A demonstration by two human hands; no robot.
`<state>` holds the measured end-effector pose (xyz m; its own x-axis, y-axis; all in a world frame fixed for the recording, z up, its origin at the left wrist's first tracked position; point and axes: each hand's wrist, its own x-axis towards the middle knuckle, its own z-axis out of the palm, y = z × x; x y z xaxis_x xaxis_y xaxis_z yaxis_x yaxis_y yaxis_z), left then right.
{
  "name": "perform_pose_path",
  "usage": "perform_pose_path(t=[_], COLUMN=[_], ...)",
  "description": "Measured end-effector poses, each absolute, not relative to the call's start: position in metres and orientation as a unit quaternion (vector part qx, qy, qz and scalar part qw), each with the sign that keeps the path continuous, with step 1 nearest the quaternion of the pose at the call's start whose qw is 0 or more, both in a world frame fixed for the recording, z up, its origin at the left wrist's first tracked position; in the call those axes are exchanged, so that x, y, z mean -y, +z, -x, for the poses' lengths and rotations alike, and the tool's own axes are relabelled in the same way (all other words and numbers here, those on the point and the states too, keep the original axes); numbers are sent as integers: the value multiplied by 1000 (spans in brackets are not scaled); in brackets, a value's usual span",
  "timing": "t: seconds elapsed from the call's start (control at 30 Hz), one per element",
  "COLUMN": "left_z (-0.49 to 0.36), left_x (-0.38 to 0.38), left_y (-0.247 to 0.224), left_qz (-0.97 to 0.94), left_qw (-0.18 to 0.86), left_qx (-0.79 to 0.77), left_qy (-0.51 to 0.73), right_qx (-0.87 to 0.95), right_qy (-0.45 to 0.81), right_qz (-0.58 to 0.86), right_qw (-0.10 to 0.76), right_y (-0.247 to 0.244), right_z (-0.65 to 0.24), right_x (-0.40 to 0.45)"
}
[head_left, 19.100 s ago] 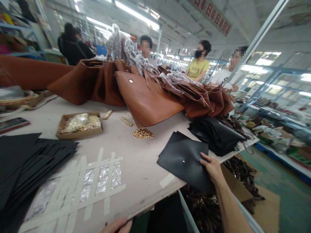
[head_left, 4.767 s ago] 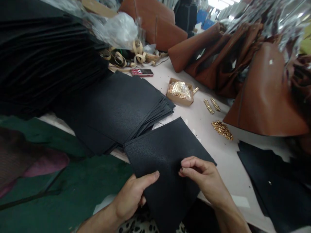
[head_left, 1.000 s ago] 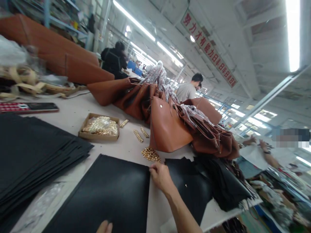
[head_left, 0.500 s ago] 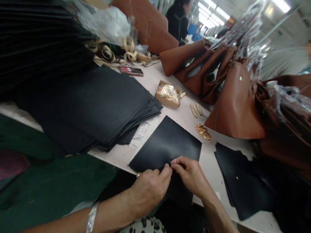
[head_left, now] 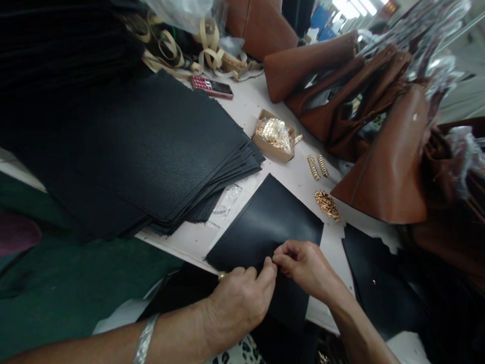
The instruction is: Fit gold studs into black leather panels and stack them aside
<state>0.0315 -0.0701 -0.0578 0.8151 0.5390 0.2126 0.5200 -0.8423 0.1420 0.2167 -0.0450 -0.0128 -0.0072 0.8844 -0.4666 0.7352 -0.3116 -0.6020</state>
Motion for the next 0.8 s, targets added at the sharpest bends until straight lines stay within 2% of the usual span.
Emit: perform_pose_path(t=[0.43, 0.67, 0.8], left_z=[-30, -28, -24], left_x=[67, 65, 63], left_y=[-54, -50, -51], left_qz=[-953, -949, -954], left_qw=[56, 82, 114], left_qx=[-263, -272, -254], left_qy=[138, 138, 112], right_qx=[546, 582, 566], right_qy=[433, 398, 409], right_qz=[717, 703, 715], right_qw=[16, -95, -36], right_y=[-7, 9, 4], right_z=[-215, -207, -207], right_x=[28, 8, 14])
